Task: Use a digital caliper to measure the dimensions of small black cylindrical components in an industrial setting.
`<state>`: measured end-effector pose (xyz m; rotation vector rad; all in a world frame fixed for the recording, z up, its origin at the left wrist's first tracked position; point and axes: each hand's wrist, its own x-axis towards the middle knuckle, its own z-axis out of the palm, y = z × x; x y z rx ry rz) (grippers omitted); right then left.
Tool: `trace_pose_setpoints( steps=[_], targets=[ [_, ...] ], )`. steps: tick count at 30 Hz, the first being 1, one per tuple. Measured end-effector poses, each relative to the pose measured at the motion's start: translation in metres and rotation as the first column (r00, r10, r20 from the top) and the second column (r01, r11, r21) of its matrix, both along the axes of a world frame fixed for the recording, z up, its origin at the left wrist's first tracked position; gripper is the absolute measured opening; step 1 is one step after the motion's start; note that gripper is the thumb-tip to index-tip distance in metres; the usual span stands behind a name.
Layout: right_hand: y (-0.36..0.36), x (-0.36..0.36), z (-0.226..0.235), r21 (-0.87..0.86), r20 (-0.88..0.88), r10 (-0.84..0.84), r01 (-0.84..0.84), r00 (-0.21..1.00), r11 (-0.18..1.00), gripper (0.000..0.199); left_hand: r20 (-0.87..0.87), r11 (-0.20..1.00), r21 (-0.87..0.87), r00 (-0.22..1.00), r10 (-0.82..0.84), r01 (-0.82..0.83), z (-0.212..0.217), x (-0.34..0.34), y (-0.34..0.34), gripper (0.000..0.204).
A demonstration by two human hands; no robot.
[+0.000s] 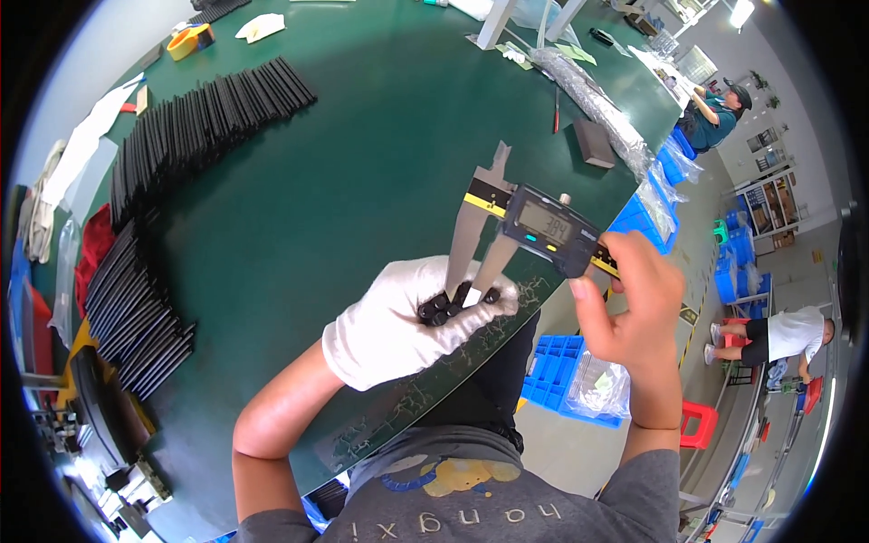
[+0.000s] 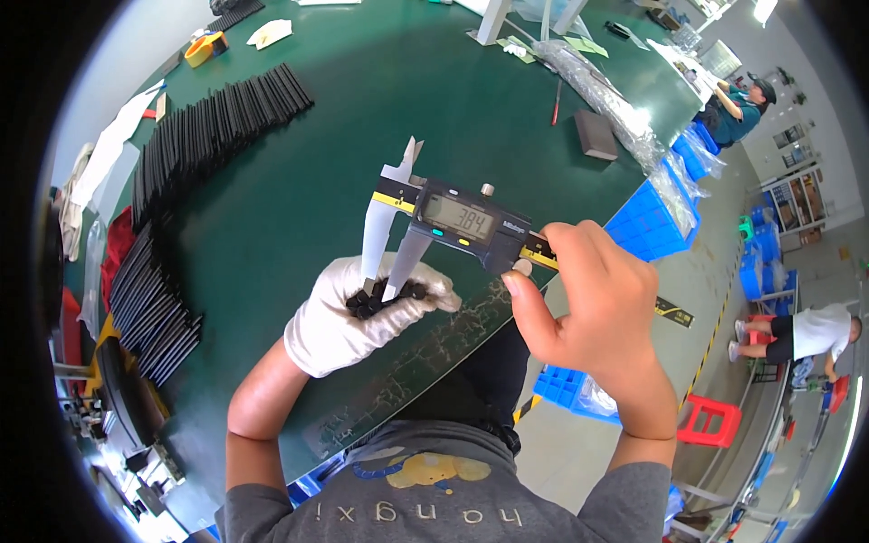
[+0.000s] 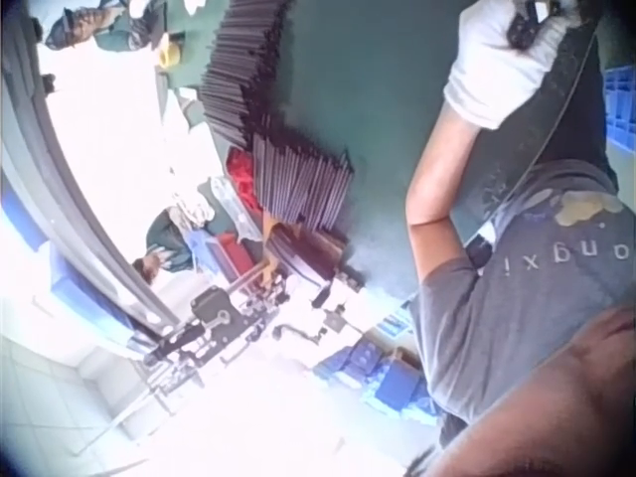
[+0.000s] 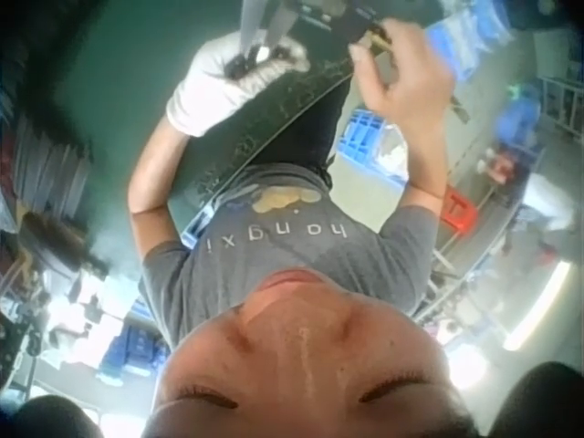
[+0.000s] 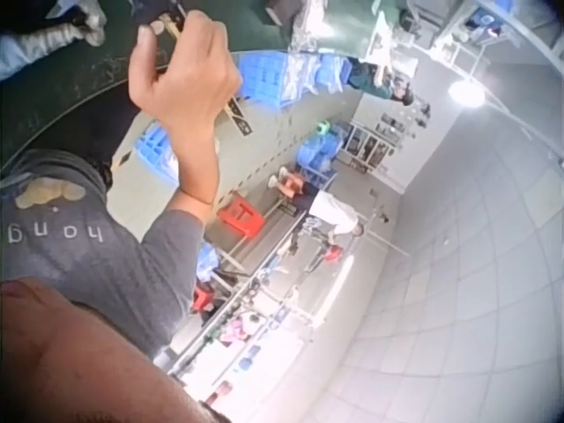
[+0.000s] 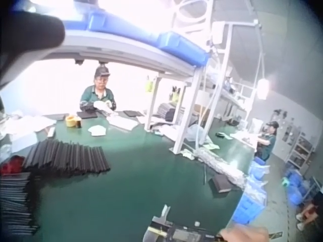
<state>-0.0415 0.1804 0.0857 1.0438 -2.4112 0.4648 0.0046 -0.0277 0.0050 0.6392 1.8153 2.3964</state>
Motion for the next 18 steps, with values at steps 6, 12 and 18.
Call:
trace_pose_setpoints(
  steps=[6,12,18],
  targets=[
    [0.0010,0.0039,-0.0001,-0.015,0.015,-0.003,0.003,1.000,1.000,0.029,-0.001,0.994,0.021,0.994,0.107,-0.107,-0.0007,0.0013,0.0037,0.018],
    [-0.0005,0.0042,-0.0019,-0.021,0.031,-0.041,0.042,0.999,0.999,0.029,0.028,0.988,0.013,0.988,0.151,-0.151,-0.0003,0.0037,0.0063,0.018],
    [-0.0025,0.0029,-0.0035,-0.045,0.037,-0.047,0.048,0.998,0.998,0.031,-0.012,0.985,0.006,0.985,0.175,-0.175,-0.0008,0.0030,0.0074,0.018]
  ],
)
